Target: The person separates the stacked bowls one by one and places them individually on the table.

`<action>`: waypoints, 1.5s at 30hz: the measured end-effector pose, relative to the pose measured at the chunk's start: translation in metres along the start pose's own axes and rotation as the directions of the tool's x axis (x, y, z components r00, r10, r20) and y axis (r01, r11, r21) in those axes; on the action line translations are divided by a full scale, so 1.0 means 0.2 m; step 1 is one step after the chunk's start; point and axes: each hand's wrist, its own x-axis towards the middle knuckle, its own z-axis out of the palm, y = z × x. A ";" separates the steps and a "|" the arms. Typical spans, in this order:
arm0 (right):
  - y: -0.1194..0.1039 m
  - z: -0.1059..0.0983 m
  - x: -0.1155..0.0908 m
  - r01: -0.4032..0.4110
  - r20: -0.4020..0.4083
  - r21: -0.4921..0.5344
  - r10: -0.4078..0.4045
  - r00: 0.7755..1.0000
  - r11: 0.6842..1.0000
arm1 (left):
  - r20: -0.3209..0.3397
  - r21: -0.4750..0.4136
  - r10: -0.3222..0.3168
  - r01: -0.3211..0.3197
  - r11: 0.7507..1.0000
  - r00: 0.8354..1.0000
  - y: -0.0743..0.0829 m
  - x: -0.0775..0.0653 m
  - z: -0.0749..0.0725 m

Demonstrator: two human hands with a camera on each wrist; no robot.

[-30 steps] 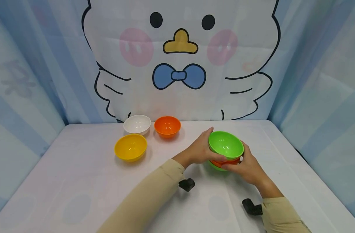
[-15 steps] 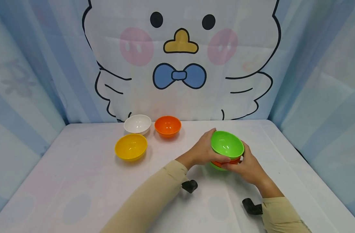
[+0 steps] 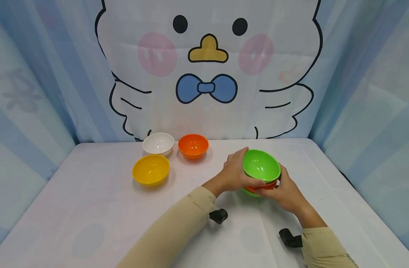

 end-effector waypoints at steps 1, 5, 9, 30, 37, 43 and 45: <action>0.00 0.00 0.00 -0.003 0.003 -0.001 0.003 1.000 1.000 | -0.008 -0.005 0.001 -0.001 1.000 1.000 0.00 0.00 0.00; -0.01 0.01 0.00 -0.010 0.004 -0.017 0.010 1.000 1.000 | -0.055 -0.050 0.013 -0.016 0.999 0.998 0.00 -0.01 -0.02; -0.02 0.01 0.00 -0.021 -0.001 -0.044 0.021 1.000 0.999 | -0.085 -0.110 0.011 -0.020 0.994 0.996 0.01 -0.02 -0.06; -0.03 0.01 -0.01 -0.081 0.005 -0.037 0.081 0.997 0.996 | -0.179 -0.167 -0.090 0.060 0.984 0.980 -0.13 -0.18 -0.36; -0.02 0.00 -0.01 -0.091 0.013 -0.024 0.091 0.996 0.996 | -0.217 -0.168 -0.121 0.085 0.982 0.969 -0.22 -0.23 -0.37; -0.02 0.00 0.00 -0.084 0.013 -0.020 0.084 0.996 0.996 | -0.257 -0.173 -0.118 0.074 0.982 0.959 -0.30 -0.26 -0.36; -0.02 0.00 -0.01 -0.081 0.014 -0.014 0.081 0.997 0.997 | -0.267 -0.170 -0.124 0.080 0.982 0.956 -0.33 -0.27 -0.35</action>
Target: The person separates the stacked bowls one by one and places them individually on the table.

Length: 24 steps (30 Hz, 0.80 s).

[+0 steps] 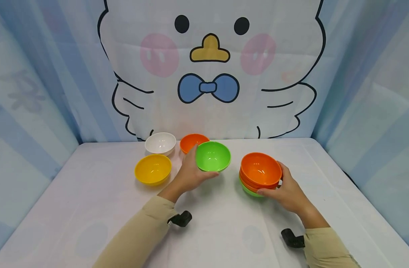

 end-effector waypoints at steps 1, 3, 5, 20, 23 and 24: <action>0.00 0.00 0.00 0.001 0.001 0.003 -0.001 1.000 1.000 | -0.005 0.006 -0.003 0.003 1.000 1.000 -0.01 -0.01 0.00; 0.00 0.00 0.00 0.002 0.003 0.006 -0.002 1.000 1.000 | -0.012 0.013 -0.008 0.008 1.000 1.000 -0.04 -0.02 0.00; 0.00 0.00 0.00 0.000 0.005 0.008 0.000 1.000 1.000 | -0.019 0.031 -0.026 0.026 0.999 0.999 -0.06 -0.04 0.00; 0.01 0.00 0.00 -0.003 0.006 0.006 0.003 1.000 1.000 | -0.039 0.079 -0.086 0.089 0.993 0.995 -0.14 -0.10 0.00; 0.01 0.00 0.00 -0.001 0.005 0.011 0.001 1.000 1.000 | -0.045 0.072 -0.077 0.080 0.994 0.996 -0.15 -0.10 -0.01; 0.01 0.00 0.00 -0.002 0.005 0.011 0.001 1.000 1.000 | -0.048 0.071 -0.078 0.081 0.994 0.996 -0.15 -0.10 -0.01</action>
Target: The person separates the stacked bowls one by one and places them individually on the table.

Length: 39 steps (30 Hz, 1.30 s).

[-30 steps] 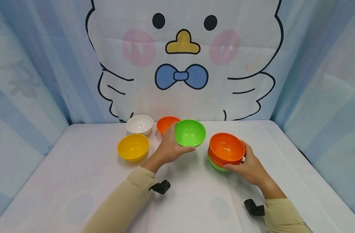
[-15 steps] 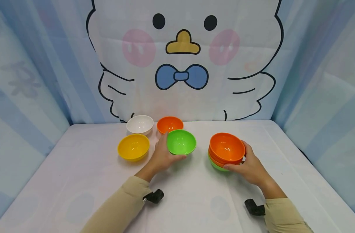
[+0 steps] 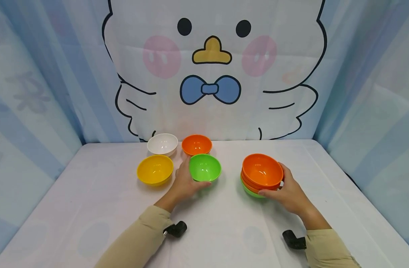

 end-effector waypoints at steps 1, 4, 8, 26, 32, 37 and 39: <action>0.00 0.00 0.00 -0.001 0.001 0.003 0.001 1.000 1.000 | -0.001 -0.001 -0.007 0.007 1.000 1.000 0.00 0.00 0.00; 0.00 0.00 0.00 -0.004 0.002 0.005 0.004 1.000 1.000 | -0.003 0.005 -0.041 0.041 0.999 0.999 -0.01 0.00 0.00; 0.00 0.00 0.00 -0.002 -0.001 -0.001 0.002 1.000 1.000 | -0.008 0.001 -0.078 0.078 0.997 0.997 -0.01 -0.01 -0.01; 0.00 0.01 0.00 -0.006 0.002 0.016 0.006 1.000 1.000 | -0.011 -0.017 -0.095 0.095 0.995 0.995 -0.01 0.00 -0.01; 0.00 0.01 0.00 -0.007 0.002 0.020 0.007 1.000 1.000 | -0.025 -0.017 -0.097 0.097 0.995 0.995 -0.01 0.00 -0.01; 0.00 0.00 0.00 -0.003 0.001 0.017 0.003 1.000 1.000 | -0.057 -0.032 -0.066 0.065 0.997 0.996 0.00 0.01 -0.01; 0.00 0.01 0.00 -0.002 0.001 0.013 0.002 1.000 1.000 | -0.073 -0.039 -0.038 0.035 0.999 0.997 0.01 0.01 -0.01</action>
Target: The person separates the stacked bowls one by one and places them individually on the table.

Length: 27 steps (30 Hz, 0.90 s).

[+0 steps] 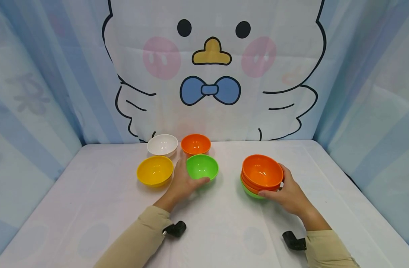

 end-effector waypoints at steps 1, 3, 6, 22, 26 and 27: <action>0.00 0.00 0.00 0.000 0.000 -0.001 0.000 1.000 1.000 | -0.005 -0.001 0.012 -0.012 1.000 1.000 0.01 0.00 0.00; 0.00 0.00 0.00 -0.001 0.000 -0.002 0.001 1.000 1.000 | -0.014 0.002 0.038 -0.038 0.999 0.999 0.03 -0.01 0.00; 0.00 0.00 0.00 -0.003 0.001 -0.001 0.003 1.000 1.000 | -0.016 -0.010 0.088 -0.088 0.996 0.996 0.08 -0.02 0.00; -0.01 0.00 0.00 -0.017 -0.003 -0.038 0.017 1.000 0.999 | 0.295 -0.047 0.233 -0.229 0.972 0.927 0.31 0.03 0.18; -0.01 0.00 0.00 -0.005 -0.011 -0.039 0.005 1.000 0.999 | 0.359 -0.058 0.245 -0.241 0.969 0.901 0.36 0.04 0.25; -0.01 0.00 0.00 -0.002 -0.010 -0.038 0.001 1.000 0.999 | 0.370 -0.062 0.245 -0.239 0.969 0.896 0.36 0.04 0.27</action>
